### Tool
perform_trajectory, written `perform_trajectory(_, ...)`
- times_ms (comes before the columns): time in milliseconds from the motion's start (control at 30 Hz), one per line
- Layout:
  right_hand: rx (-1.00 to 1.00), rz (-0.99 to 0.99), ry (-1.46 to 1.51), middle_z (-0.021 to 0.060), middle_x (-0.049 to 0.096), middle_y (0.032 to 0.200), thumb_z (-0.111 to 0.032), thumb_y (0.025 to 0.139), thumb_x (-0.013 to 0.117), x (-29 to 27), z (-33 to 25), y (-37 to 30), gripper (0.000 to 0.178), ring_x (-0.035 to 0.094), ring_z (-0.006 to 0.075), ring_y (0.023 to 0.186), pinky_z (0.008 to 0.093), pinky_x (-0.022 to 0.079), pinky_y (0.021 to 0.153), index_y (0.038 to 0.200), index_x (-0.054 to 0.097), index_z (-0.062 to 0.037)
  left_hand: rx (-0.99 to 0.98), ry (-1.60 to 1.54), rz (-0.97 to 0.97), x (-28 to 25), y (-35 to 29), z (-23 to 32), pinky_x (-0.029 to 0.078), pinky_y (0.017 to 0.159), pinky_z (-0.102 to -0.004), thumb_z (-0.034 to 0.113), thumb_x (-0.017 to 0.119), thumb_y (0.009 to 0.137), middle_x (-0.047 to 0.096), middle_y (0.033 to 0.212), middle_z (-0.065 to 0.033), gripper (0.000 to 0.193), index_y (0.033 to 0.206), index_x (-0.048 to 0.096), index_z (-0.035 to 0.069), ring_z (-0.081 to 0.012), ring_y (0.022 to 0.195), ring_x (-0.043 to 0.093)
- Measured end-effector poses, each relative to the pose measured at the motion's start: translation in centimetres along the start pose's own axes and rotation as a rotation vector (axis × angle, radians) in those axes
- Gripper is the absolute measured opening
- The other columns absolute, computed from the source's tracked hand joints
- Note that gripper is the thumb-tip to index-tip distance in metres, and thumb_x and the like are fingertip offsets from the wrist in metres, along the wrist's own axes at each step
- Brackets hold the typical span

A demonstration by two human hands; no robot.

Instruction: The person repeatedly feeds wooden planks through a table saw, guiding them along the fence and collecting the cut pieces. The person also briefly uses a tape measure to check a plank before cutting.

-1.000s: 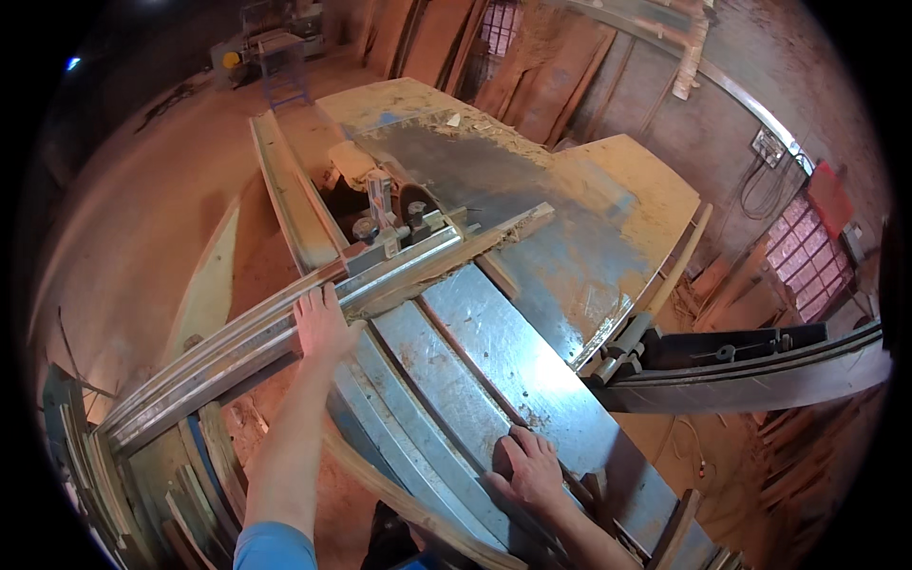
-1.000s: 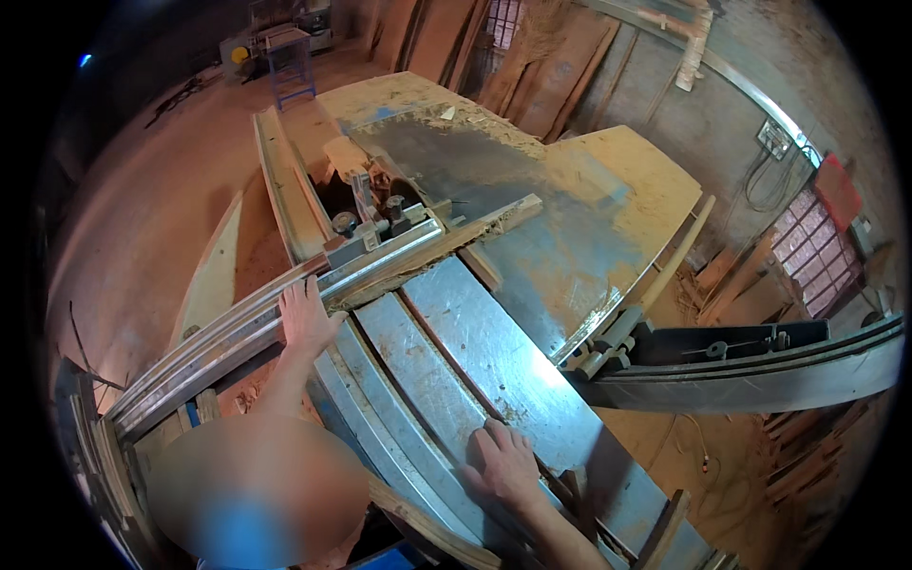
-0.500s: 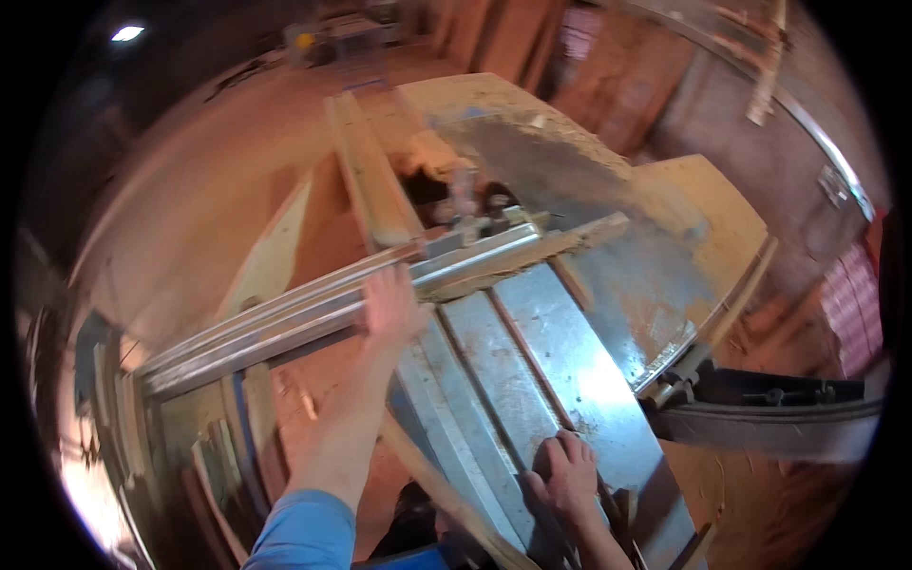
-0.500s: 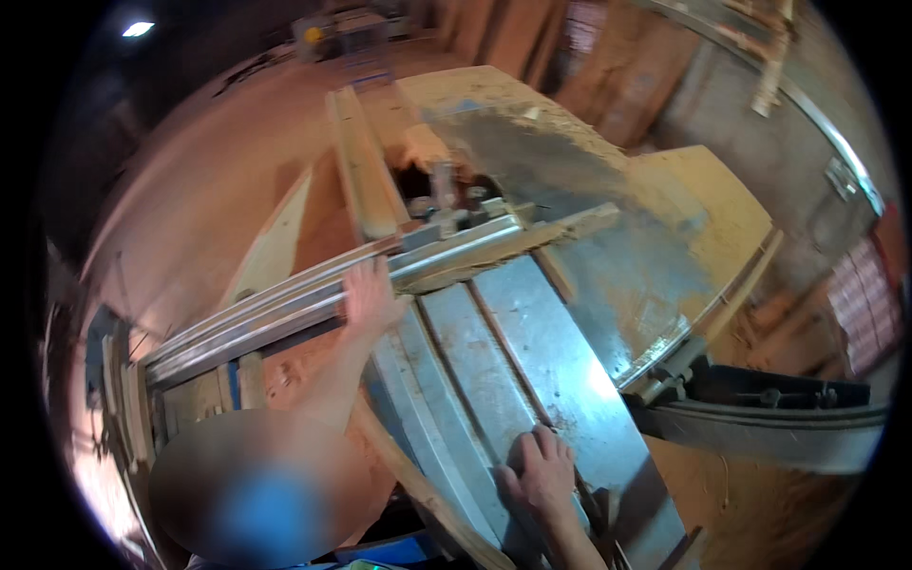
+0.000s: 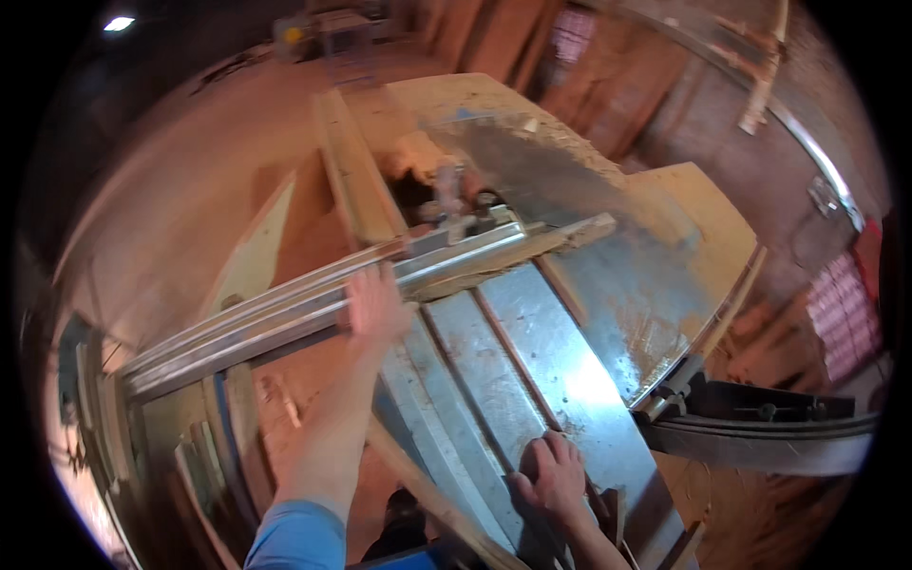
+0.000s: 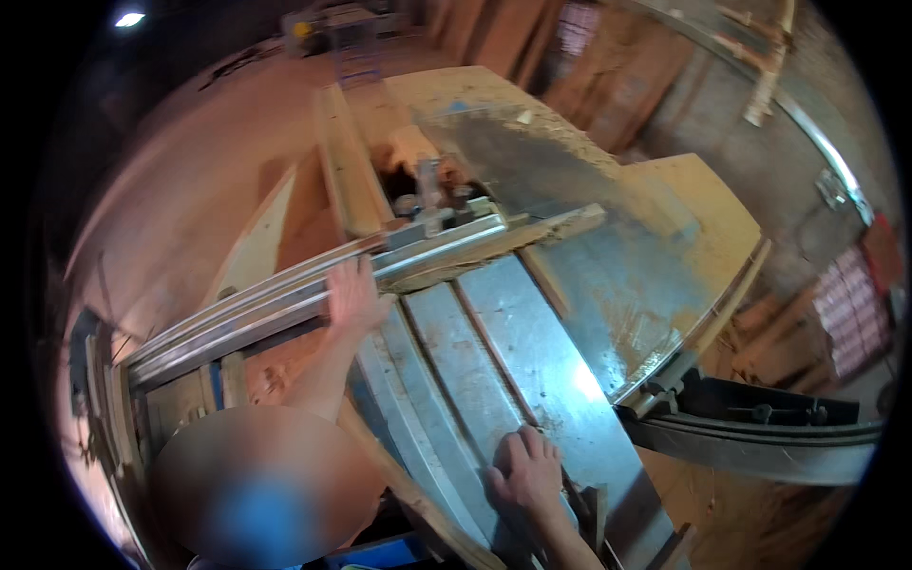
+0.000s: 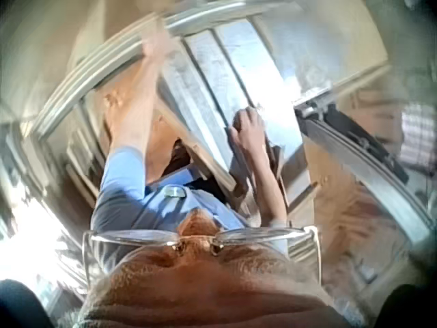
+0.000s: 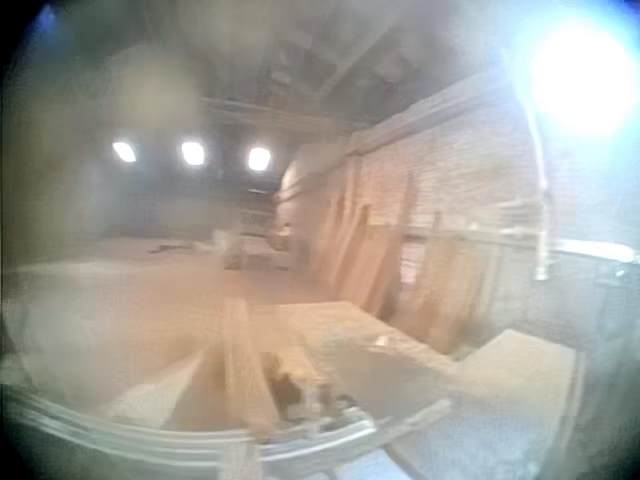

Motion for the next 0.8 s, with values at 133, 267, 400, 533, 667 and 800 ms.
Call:
perform_trajectory(133, -0.048, 0.007, 0.004, 0.0188, 0.051, 0.134, -0.039, 0.076, 0.079, -0.6, 0.0, 0.3, 0.062, 0.052, 0.0397, 0.118, 0.0481, 0.039, 0.098, 0.124, 0.057, -0.0065, 0.015, 0.014, 0.104, 0.2, -0.4, -0.2, 0.023, 0.118, -0.0514, 0.039, 0.082, 0.075, 0.044, 0.139, -0.0209, 0.089, 0.144, 0.04, 0.001, -0.0376, 0.136, 0.036)
perform_trajectory(267, -0.004, -0.012, -0.012, 0.0194, 0.05, 0.137, -0.042, 0.079, 0.076, -0.8, -0.5, 0.9, 0.064, 0.052, 0.0395, 0.118, 0.0493, 0.04, 0.099, 0.127, 0.056, -0.0054, 0.021, 0.0, 0.122, -0.4, 0.4, -0.2, 0.023, 0.118, -0.0511, 0.036, 0.083, 0.073, 0.043, 0.139, -0.0201, 0.088, 0.142, 0.04, 0.001, -0.0376, 0.136, 0.035)
perform_trajectory(400, 0.009, -0.027, -0.008, 0.0197, 0.05, 0.137, -0.042, 0.079, 0.076, -0.7, -0.4, 1.0, 0.064, 0.051, 0.0394, 0.12, 0.0492, 0.041, 0.099, 0.128, 0.056, -0.0054, -0.003, -0.024, 0.028, -0.4, 0.3, 0.0, 0.02, 0.119, -0.052, 0.036, 0.082, 0.075, 0.043, 0.139, -0.0203, 0.087, 0.142, 0.039, 0.0, -0.038, 0.138, 0.033)
perform_trajectory(533, 0.011, -0.071, 0.028, 0.02, 0.05, 0.138, -0.042, 0.08, 0.074, -0.8, -0.7, 1.2, 0.063, 0.05, 0.04, 0.121, 0.0502, 0.041, 0.1, 0.129, 0.055, -0.0062, 0.022, 0.013, 0.117, -0.5, 0.2, -0.4, 0.023, 0.117, -0.0513, 0.035, 0.083, 0.074, 0.044, 0.135, -0.0193, 0.087, 0.141, 0.04, 0.0, -0.0366, 0.134, 0.036)
perform_trajectory(667, 0.019, -0.112, 0.035, 0.0208, 0.049, 0.14, -0.041, 0.081, 0.074, -1.1, -1.1, 1.6, 0.063, 0.049, 0.0408, 0.123, 0.0503, 0.04, 0.102, 0.129, 0.055, -0.0054, 0.041, 0.022, 0.137, -0.5, 0.3, -0.7, 0.025, 0.115, -0.0515, 0.035, 0.084, 0.073, 0.046, 0.132, -0.0188, 0.087, 0.14, 0.041, 0.0, -0.0364, 0.131, 0.039)
perform_trajectory(800, -0.043, -0.087, 0.151, 0.0221, 0.049, 0.141, -0.042, 0.083, 0.073, -1.0, 0.4, 1.7, 0.062, 0.049, 0.0422, 0.123, 0.0508, 0.04, 0.103, 0.129, 0.055, -0.0036, 0.045, -0.019, 0.111, -0.2, 0.8, -0.4, 0.025, 0.115, -0.052, 0.034, 0.083, 0.073, 0.046, 0.134, -0.0196, 0.087, 0.141, 0.041, 0.0, -0.0371, 0.132, 0.038)
Point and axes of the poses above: each hand's wrist, its own y-axis towards the middle knuckle, its own x-axis out of the palm, z = x × y, the point moved 9 cm from there along y, towards the middle knuckle
